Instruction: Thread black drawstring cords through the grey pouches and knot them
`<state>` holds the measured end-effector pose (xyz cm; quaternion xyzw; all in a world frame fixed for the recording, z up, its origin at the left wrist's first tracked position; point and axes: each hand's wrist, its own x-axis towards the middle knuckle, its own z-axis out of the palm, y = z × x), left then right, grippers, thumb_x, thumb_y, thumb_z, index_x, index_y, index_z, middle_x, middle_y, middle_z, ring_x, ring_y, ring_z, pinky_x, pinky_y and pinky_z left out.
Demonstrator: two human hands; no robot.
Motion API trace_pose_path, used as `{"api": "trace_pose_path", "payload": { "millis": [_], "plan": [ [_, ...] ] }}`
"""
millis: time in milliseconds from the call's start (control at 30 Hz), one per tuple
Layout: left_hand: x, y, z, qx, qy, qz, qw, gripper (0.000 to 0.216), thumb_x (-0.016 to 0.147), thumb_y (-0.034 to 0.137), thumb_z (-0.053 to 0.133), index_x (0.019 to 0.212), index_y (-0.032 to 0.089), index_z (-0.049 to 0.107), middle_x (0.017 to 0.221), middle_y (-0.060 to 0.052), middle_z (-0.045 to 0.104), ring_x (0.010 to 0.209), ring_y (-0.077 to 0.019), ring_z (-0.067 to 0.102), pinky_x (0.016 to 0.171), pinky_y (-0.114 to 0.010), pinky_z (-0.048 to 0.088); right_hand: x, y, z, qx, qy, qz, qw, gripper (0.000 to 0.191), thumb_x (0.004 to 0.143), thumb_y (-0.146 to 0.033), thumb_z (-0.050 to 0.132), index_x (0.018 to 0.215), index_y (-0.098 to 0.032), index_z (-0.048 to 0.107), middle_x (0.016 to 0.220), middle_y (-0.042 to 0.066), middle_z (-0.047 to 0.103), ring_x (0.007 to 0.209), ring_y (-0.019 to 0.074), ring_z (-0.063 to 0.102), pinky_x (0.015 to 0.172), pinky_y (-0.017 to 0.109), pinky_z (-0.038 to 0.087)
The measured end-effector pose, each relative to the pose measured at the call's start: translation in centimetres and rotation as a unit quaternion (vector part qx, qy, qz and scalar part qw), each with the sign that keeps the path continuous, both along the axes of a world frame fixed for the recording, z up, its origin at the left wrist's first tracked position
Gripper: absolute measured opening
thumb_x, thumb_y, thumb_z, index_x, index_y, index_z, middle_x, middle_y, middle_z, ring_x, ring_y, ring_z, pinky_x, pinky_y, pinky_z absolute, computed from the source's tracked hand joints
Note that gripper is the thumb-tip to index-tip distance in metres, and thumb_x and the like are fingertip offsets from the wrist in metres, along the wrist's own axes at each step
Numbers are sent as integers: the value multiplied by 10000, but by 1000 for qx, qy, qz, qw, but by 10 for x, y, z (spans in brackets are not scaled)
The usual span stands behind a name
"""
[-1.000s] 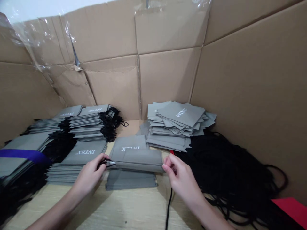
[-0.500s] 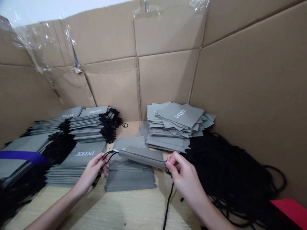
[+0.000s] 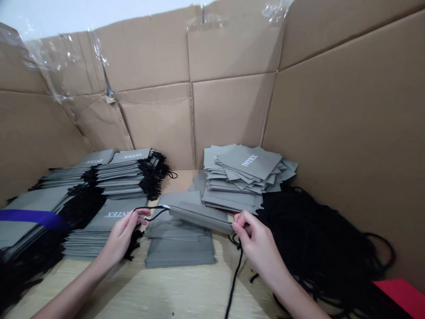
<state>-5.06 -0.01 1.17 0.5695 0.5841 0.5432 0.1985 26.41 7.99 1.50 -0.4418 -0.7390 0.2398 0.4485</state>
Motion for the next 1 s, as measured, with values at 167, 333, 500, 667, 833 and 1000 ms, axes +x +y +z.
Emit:
{"api": "trace_pose_path", "payload": {
  "millis": [167,333,500,667,833,1000],
  "plan": [
    [-6,-2,7,43,-66,-10,997,394,842,464,475,1032,172,659,1118,-90,637,1086,-254,527,985,-370,347,5,11,-8,-20,-18,3,1000,232,799,-363,480,632,-216,414,732,16,566,629,154,514,547,242,392],
    [-3,1,11,75,-378,-44,922,268,782,412,611,827,151,649,909,-67,685,969,-217,597,896,-360,463,6,19,-18,-61,9,36,997,270,803,-422,489,642,-216,421,654,-20,497,526,128,437,486,235,338],
    [-5,4,16,72,-536,-70,838,182,725,315,704,719,171,592,626,32,600,728,-139,627,749,-281,522,5,22,-25,-67,27,66,995,311,801,-460,506,629,-218,412,675,-4,501,620,155,479,536,245,362],
    [5,3,7,30,-467,-146,872,236,713,363,707,705,162,583,467,82,424,474,-64,438,565,-201,437,-1,17,-21,-88,34,66,993,352,767,-503,529,609,-219,394,664,-4,501,586,150,462,520,247,362],
    [15,5,-4,-57,-232,-135,962,269,780,414,610,769,145,625,475,54,453,525,-97,434,558,-203,344,-5,10,-17,-81,46,71,993,340,765,-485,534,602,-217,403,648,-8,487,591,154,467,525,251,366],
    [16,4,-4,-82,-123,-162,976,337,835,448,495,818,145,642,556,16,507,630,-152,497,652,-242,377,-7,7,-21,-72,46,72,994,301,793,-437,518,623,-217,402,702,11,521,658,168,510,544,255,384]
  ]
}}
